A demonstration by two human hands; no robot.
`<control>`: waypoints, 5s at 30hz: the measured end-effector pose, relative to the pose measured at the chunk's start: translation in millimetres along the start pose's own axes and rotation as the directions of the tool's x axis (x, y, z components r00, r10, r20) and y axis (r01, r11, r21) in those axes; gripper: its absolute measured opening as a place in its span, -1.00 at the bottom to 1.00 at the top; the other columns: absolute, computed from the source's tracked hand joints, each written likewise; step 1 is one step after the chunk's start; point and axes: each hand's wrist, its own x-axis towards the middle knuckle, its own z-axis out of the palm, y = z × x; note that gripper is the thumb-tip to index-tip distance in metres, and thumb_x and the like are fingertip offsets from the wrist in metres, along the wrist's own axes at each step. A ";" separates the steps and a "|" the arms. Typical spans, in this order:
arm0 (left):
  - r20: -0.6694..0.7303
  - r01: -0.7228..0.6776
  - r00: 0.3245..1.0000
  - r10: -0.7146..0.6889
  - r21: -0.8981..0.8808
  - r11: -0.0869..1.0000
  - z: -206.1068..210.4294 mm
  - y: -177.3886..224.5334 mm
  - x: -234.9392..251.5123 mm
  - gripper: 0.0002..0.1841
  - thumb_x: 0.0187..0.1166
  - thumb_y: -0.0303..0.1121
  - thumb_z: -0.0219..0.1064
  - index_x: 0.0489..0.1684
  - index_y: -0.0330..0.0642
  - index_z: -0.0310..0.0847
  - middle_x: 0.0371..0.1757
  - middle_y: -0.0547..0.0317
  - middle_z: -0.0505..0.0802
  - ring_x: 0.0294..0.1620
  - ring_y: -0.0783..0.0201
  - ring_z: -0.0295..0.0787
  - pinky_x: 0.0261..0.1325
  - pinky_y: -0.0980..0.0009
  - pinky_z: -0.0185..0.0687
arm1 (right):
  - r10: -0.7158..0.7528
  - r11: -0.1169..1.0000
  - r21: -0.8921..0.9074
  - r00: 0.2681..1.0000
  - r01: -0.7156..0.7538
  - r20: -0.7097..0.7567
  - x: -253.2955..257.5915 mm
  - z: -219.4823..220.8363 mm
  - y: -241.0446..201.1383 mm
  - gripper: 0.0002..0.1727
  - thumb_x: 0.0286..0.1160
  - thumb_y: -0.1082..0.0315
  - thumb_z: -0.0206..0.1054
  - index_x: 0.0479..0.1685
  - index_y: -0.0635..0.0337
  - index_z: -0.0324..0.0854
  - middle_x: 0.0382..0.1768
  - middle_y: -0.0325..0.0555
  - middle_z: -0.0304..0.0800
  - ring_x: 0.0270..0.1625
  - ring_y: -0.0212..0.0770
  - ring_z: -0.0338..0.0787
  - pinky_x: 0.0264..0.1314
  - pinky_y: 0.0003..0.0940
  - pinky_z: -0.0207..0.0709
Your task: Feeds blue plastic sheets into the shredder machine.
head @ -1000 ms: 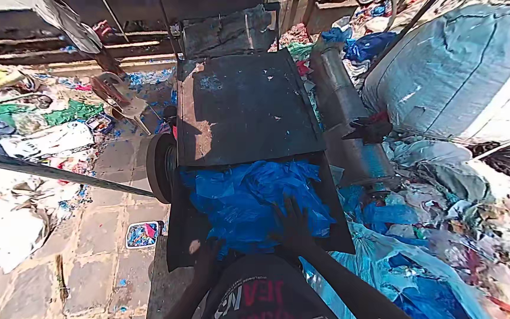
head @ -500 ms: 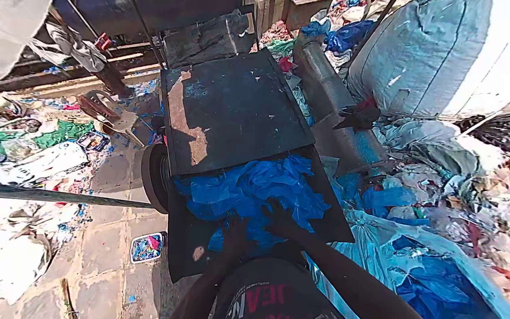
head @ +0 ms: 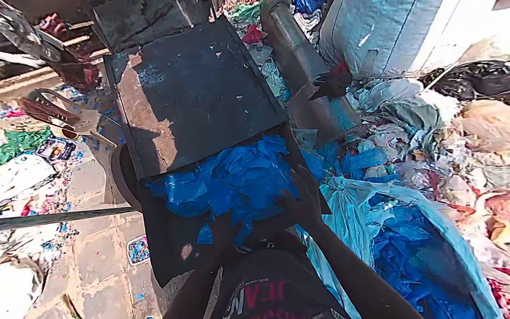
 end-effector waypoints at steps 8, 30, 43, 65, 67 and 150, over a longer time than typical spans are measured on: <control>-0.096 0.026 0.995 -0.020 0.060 0.998 8.8 5.3 -0.1 -0.19 0.45 0.17 0.45 0.66 -0.12 0.46 0.61 -0.28 0.57 0.69 -0.27 0.39 0.70 -0.44 -0.01 | 0.371 0.923 -0.219 0.885 -0.317 0.280 35.6 -40.7 47.9 0.01 0.49 -0.15 0.42 0.86 0.19 0.11 0.74 0.34 0.24 0.66 0.40 0.38 0.56 0.35 0.34; -0.352 0.085 0.929 -0.117 -0.105 0.991 50.4 -12.9 -24.8 -0.03 0.43 0.11 0.49 0.85 -0.13 0.17 0.74 -0.20 0.47 0.69 -0.22 0.44 0.69 -0.23 0.21 | 0.413 0.910 -0.253 0.675 -0.327 0.611 32.0 -57.9 65.0 0.23 0.46 -0.08 0.48 0.98 -0.13 -0.45 0.51 0.23 0.51 0.34 0.23 0.73 0.27 0.16 0.65; -0.324 0.159 0.937 -0.132 0.057 0.986 77.6 -37.2 -22.1 0.00 0.42 0.41 0.26 0.90 0.15 0.09 0.76 -0.05 0.45 0.68 -0.06 0.46 0.74 -0.10 0.20 | 0.391 0.919 -0.270 0.766 -0.289 0.511 11.3 -41.4 82.3 -0.01 0.62 0.00 0.35 0.97 -0.31 -0.23 0.26 0.16 0.74 0.08 0.16 0.84 0.11 0.17 0.68; -0.407 0.142 0.908 -0.099 0.076 0.987 90.3 -46.3 -16.8 -0.03 0.44 0.45 0.20 0.88 0.17 0.15 0.69 -0.05 0.56 0.63 -0.07 0.52 0.70 -0.11 0.26 | 0.398 0.916 -0.138 0.810 -0.377 0.431 3.3 -34.3 96.7 -0.33 0.63 0.00 0.35 0.67 0.09 0.43 0.29 0.15 0.76 0.26 0.14 0.79 0.33 0.14 0.61; -0.395 0.143 0.913 -0.103 0.075 0.987 87.7 -44.6 -17.4 -0.03 0.45 0.44 0.20 0.89 0.17 0.13 0.71 -0.05 0.54 0.65 -0.06 0.50 0.71 -0.12 0.25 | 0.405 0.913 -0.147 0.803 -0.380 0.438 4.6 -35.7 95.2 -0.42 0.72 0.09 0.27 0.68 0.07 0.43 0.30 0.14 0.76 0.27 0.14 0.79 0.36 0.12 0.59; -0.222 0.168 0.962 -0.162 0.008 0.986 53.2 -27.2 -34.9 -0.10 0.54 0.28 0.21 0.93 0.20 0.00 0.80 -0.04 0.39 0.80 0.02 0.27 0.82 -0.04 -0.03 | 0.362 0.922 -0.324 0.765 -0.211 0.532 28.7 -42.4 74.0 -0.10 0.71 -0.04 0.25 0.97 -0.22 -0.19 0.30 0.11 0.76 0.22 0.18 0.81 0.21 0.23 0.64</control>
